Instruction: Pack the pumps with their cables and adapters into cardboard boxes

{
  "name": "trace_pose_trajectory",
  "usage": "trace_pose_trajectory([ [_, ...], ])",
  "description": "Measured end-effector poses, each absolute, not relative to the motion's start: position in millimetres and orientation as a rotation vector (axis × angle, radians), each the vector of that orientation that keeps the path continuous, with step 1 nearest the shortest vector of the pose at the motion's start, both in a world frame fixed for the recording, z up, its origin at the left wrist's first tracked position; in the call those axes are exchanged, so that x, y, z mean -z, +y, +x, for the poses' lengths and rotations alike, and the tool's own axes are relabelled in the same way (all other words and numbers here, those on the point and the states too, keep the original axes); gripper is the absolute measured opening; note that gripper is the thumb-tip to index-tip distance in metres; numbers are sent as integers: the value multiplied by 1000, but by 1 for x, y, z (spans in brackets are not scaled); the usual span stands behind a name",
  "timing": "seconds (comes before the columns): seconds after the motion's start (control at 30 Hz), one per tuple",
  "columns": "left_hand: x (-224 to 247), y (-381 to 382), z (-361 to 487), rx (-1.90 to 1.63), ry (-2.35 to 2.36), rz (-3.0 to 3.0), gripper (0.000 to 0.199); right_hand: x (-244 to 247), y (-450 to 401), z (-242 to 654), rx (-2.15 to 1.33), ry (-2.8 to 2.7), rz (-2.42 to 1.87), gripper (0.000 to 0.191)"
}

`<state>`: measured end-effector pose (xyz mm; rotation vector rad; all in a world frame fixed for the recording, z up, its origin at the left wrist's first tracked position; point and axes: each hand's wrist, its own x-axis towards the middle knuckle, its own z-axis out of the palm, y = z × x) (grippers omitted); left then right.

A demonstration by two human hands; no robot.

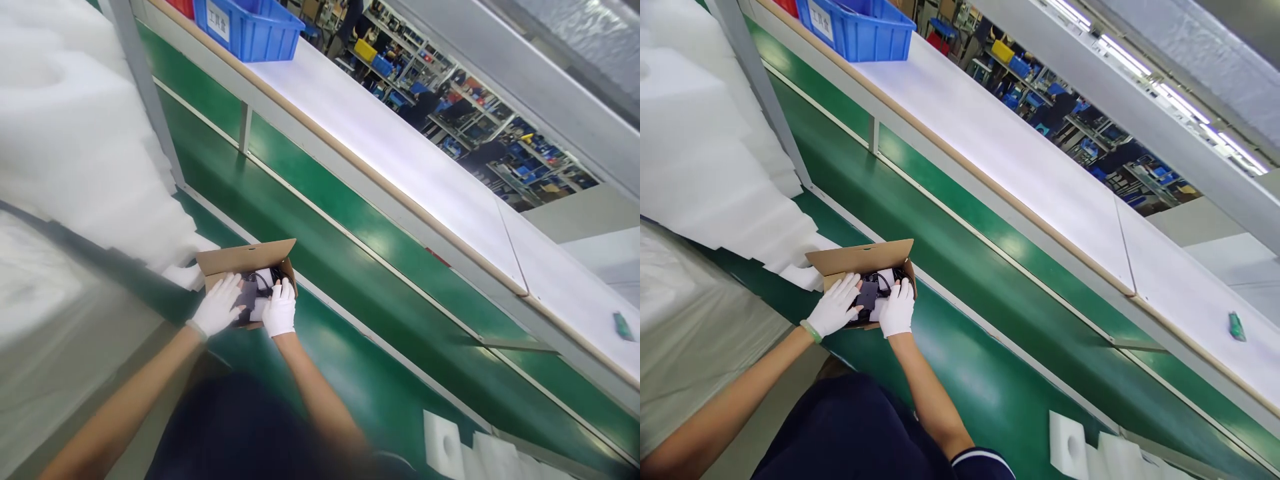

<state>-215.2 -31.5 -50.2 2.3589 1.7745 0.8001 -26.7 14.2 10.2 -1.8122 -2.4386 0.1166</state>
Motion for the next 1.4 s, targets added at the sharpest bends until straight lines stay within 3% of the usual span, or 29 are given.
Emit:
trace_pose_trajectory([
  [0.23,49,-4,-204,-535,1604,2442,59,-37,36,-34,-133,-2332,-1921,59],
  [0.57,59,1,-200,-587,1657,2408,58,-27,31,-43,-170,-2417,-1973,71],
  [0.8,47,-3,-195,-582,1718,2420,52,-17,50,-43,-460,-2390,-2124,35],
  [1.07,45,7,-188,-627,1706,2417,51,21,50,-46,-535,-2563,-2091,66],
  [1.2,41,13,-185,-618,1640,2433,55,22,51,-44,-572,-2597,-2064,72],
  [1.4,33,11,-181,-567,1683,2385,34,12,37,-41,-437,-2611,-2013,71],
])
